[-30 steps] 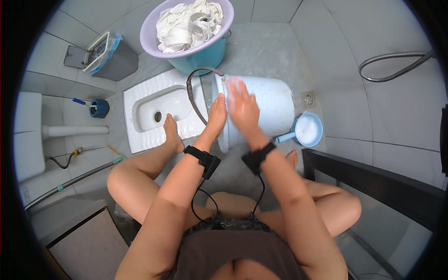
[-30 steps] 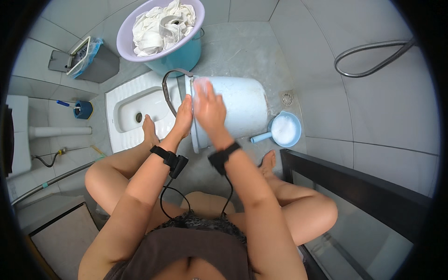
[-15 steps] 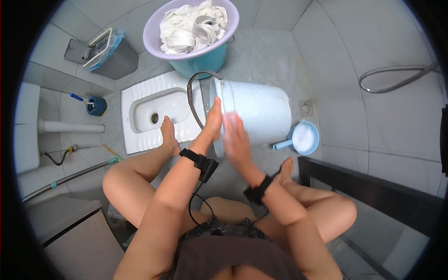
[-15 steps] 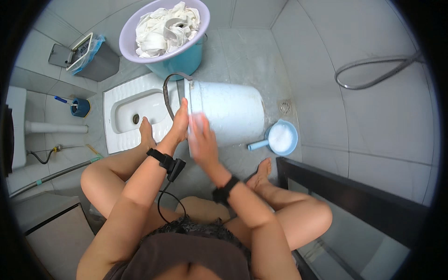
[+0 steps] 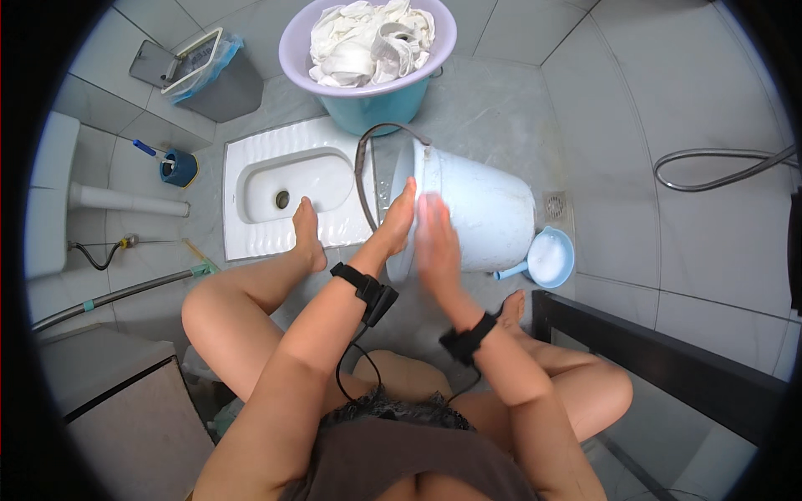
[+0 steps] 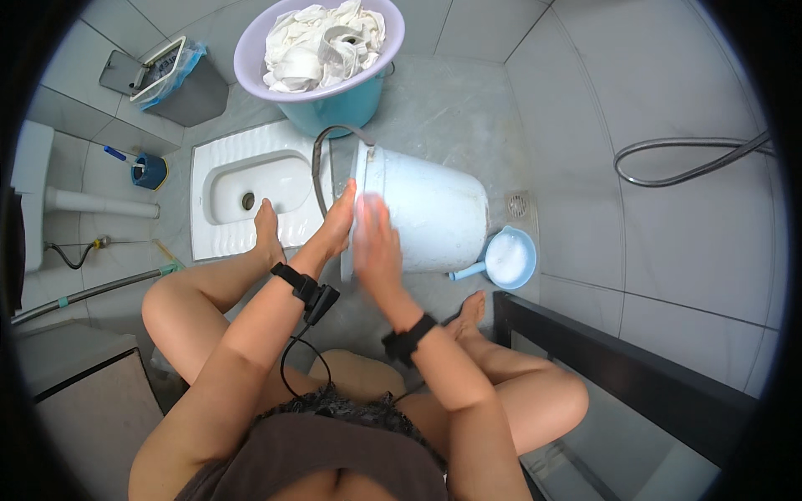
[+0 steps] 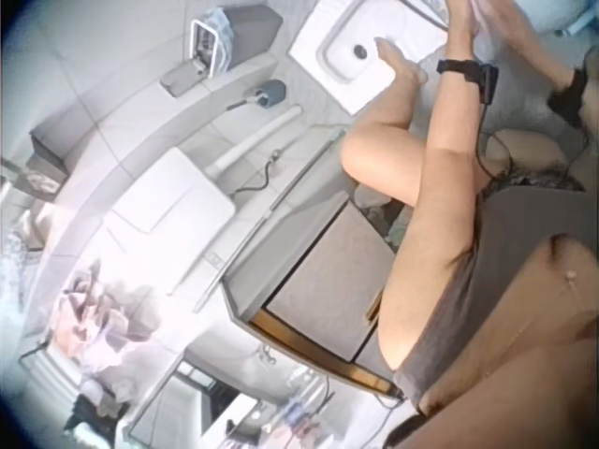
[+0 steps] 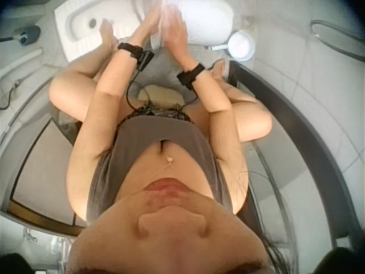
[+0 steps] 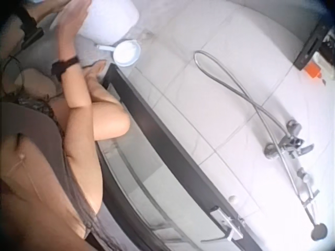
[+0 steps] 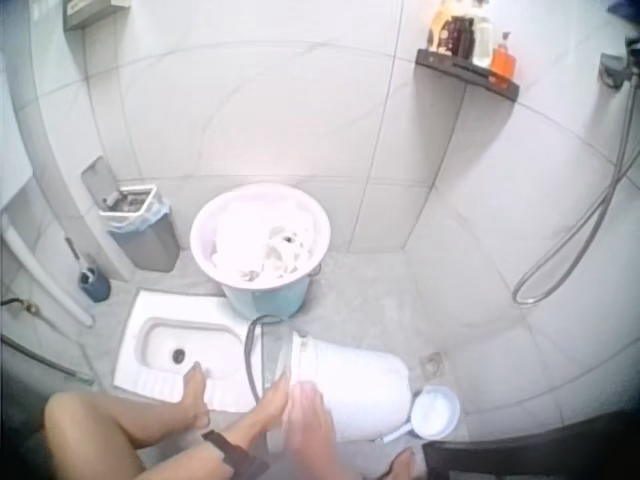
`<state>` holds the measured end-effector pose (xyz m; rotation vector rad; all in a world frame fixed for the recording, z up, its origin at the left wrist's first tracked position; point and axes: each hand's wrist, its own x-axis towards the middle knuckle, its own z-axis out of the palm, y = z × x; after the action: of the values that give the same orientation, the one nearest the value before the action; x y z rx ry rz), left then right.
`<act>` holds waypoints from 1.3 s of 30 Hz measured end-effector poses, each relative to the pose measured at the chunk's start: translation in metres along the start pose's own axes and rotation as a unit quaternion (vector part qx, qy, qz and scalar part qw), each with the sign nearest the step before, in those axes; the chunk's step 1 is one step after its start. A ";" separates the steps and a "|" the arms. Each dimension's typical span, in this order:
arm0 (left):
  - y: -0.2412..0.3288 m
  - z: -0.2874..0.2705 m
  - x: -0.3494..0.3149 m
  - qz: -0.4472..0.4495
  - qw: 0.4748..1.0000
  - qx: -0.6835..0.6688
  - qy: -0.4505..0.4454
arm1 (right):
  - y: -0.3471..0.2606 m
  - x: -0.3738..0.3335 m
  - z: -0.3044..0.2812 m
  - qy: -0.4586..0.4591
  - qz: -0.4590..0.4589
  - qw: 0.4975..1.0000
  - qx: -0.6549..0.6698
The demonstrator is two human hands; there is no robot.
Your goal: The person is manually scrubbing clothes with a brush and soap, then rinsing and preparing more laundry in buckets in a bathroom environment.
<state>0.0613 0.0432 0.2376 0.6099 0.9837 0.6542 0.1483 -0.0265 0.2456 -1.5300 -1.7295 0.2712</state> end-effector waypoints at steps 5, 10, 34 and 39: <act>0.006 0.001 -0.003 -0.045 0.993 -0.078 -0.078 | 0.011 0.085 -0.009 -0.098 0.144 0.985 0.013; 0.007 -0.002 -0.002 -0.049 0.994 -0.093 -0.005 | -0.016 -0.007 -0.008 -0.013 0.002 0.998 -0.060; 0.002 -0.019 0.005 -0.056 0.982 -0.169 -0.066 | -0.020 0.005 0.000 -0.013 0.019 0.995 -0.095; 0.002 -0.013 -0.008 -0.030 0.986 -0.154 -0.050 | -0.015 0.029 0.007 0.029 0.052 0.995 -0.079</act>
<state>0.0458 0.0403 0.2378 0.3361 0.7847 0.6985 0.1340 -0.0014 0.2627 -1.7297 -1.6612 0.1431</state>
